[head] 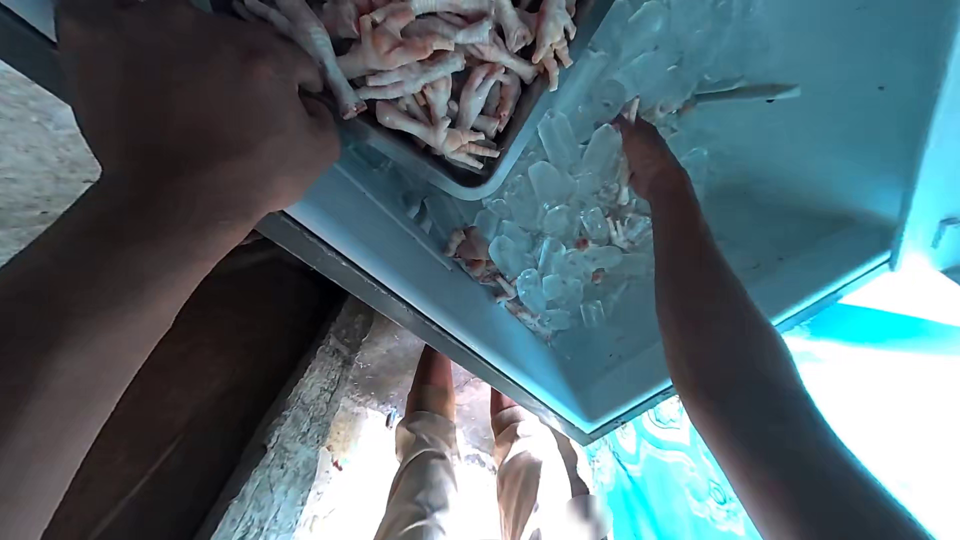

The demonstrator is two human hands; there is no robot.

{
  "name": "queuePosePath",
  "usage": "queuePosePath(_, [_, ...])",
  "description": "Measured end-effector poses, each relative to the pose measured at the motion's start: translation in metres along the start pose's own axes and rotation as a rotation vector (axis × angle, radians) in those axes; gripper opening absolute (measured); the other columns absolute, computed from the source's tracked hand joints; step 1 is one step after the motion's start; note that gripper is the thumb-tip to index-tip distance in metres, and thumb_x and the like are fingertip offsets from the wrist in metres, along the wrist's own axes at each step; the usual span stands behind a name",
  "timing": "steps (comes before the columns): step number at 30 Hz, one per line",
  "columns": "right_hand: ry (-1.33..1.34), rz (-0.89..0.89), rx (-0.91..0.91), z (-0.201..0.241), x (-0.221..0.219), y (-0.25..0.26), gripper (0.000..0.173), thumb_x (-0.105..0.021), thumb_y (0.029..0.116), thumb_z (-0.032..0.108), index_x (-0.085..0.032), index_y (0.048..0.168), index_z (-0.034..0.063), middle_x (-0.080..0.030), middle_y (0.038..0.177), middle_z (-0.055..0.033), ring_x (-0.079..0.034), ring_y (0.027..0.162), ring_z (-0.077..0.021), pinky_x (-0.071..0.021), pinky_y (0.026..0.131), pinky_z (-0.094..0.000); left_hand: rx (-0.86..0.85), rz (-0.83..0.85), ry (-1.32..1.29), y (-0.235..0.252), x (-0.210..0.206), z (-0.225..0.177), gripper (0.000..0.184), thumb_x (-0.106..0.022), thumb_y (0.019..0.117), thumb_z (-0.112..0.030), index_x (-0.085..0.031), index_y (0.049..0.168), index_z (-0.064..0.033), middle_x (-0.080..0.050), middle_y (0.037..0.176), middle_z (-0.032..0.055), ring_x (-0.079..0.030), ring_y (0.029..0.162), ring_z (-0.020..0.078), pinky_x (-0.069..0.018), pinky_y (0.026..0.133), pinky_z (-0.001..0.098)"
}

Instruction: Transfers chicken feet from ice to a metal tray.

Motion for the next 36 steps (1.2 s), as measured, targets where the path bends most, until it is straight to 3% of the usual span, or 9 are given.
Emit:
queuePosePath(3, [0.0, 0.083, 0.08, 0.004, -0.009, -0.019, 0.038, -0.047, 0.1074, 0.031, -0.056, 0.139, 0.0118, -0.058, 0.129, -0.0081, -0.056, 0.114, -0.0153, -0.0492, 0.095, -0.0405, -0.002, 0.004, 0.013, -0.001, -0.001, 0.0, 0.036, -0.046, 0.1003, -0.034, -0.072, 0.108, -0.0111, -0.069, 0.099, 0.0249, -0.064, 0.099, 0.0507, -0.039, 0.09, 0.0762])
queuePosePath(10, [0.082, 0.073, 0.304, -0.005, -0.03, -0.097, 0.027, -0.061, 0.1022, 0.029, -0.066, 0.121, 0.0104, -0.067, 0.101, 0.0028, -0.06, 0.084, -0.0016, -0.0528, 0.073, -0.0243, -0.018, -0.02, 0.011, -0.002, 0.004, -0.005, 0.038, -0.044, 0.1013, -0.032, -0.073, 0.111, -0.0085, -0.07, 0.103, 0.0282, -0.063, 0.102, 0.0537, -0.0369, 0.093, 0.0763])
queuePosePath(13, [0.046, 0.213, 0.4, -0.009, -0.05, -0.149, 0.032, -0.066, 0.1, 0.022, -0.065, 0.13, 0.0101, -0.071, 0.114, -0.0045, -0.067, 0.086, -0.0089, -0.0586, 0.069, -0.0292, -0.021, 0.015, 0.049, -0.002, 0.006, -0.007, 0.039, -0.043, 0.1009, -0.031, -0.073, 0.11, -0.0069, -0.069, 0.104, 0.0278, -0.063, 0.104, 0.0527, -0.0376, 0.094, 0.075])
queuePosePath(15, [0.059, 0.26, 0.375, -0.011, -0.064, -0.164, 0.032, -0.074, 0.0933, 0.014, -0.068, 0.125, 0.0096, -0.068, 0.114, -0.007, -0.063, 0.072, -0.0079, -0.0564, 0.057, -0.0264, -0.032, 0.032, 0.064, -0.004, 0.011, -0.012, 0.037, -0.044, 0.1019, -0.027, -0.072, 0.108, -0.0032, -0.069, 0.104, 0.0298, -0.063, 0.105, 0.0537, -0.0383, 0.092, 0.0744])
queuePosePath(19, [-0.011, 0.201, 0.371, -0.01, -0.053, -0.187, 0.032, -0.075, 0.0909, 0.013, -0.071, 0.122, 0.0073, -0.065, 0.121, -0.0101, -0.064, 0.073, -0.0073, -0.0569, 0.058, -0.024, -0.005, 0.087, 0.113, -0.007, 0.018, -0.021, 0.027, -0.053, 0.1018, -0.022, -0.071, 0.101, -0.0022, -0.068, 0.101, 0.0302, -0.062, 0.105, 0.0549, -0.0381, 0.093, 0.0733])
queuePosePath(23, [-0.035, 0.024, 0.179, -0.009, -0.013, -0.197, 0.039, -0.065, 0.0986, 0.019, -0.059, 0.133, 0.0022, -0.07, 0.091, -0.0092, -0.062, 0.056, -0.0114, -0.0549, 0.047, -0.029, -0.005, 0.124, 0.157, -0.005, 0.017, -0.02, 0.028, -0.054, 0.1006, -0.026, -0.069, 0.094, -0.0031, -0.069, 0.097, 0.0263, -0.063, 0.104, 0.0504, -0.0389, 0.093, 0.0698])
queuePosePath(30, [-0.035, -0.145, 0.249, 0.121, 0.003, -0.174, 0.037, -0.063, 0.1012, 0.042, -0.063, 0.12, 0.0097, -0.068, 0.08, -0.0001, -0.062, 0.053, -0.0086, -0.057, 0.047, -0.0298, -0.011, 0.085, 0.167, -0.005, 0.018, -0.021, 0.028, -0.054, 0.0988, -0.027, -0.07, 0.09, -0.0052, -0.07, 0.095, 0.0211, -0.065, 0.103, 0.044, -0.041, 0.093, 0.0644])
queuePosePath(33, [0.198, -0.094, 0.254, 0.186, -0.032, -0.143, 0.028, -0.061, 0.1019, 0.036, -0.059, 0.112, 0.0097, -0.06, 0.069, 0.003, -0.063, 0.054, -0.0099, -0.059, 0.051, -0.0313, -0.017, 0.103, 0.169, -0.006, 0.016, -0.02, 0.029, -0.054, 0.0994, -0.028, -0.07, 0.093, -0.0053, -0.07, 0.097, 0.0218, -0.065, 0.104, 0.0449, -0.041, 0.092, 0.065])
queuePosePath(36, [0.309, 0.04, 0.286, 0.23, -0.072, -0.126, 0.036, -0.06, 0.1033, 0.036, -0.056, 0.126, 0.0073, -0.063, 0.093, -0.0086, -0.069, 0.076, -0.021, -0.0632, 0.066, -0.0416, -0.003, 0.113, 0.16, -0.004, 0.016, -0.022, 0.028, -0.055, 0.0987, -0.03, -0.07, 0.093, -0.0064, -0.07, 0.099, 0.0219, -0.065, 0.105, 0.0452, -0.0407, 0.094, 0.0655])
Point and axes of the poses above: each hand's wrist, its own y-axis towards the middle knuckle, its own x-axis out of the back of the hand, z = x × y, the point moved 7 cm from there along y, towards the middle knuckle
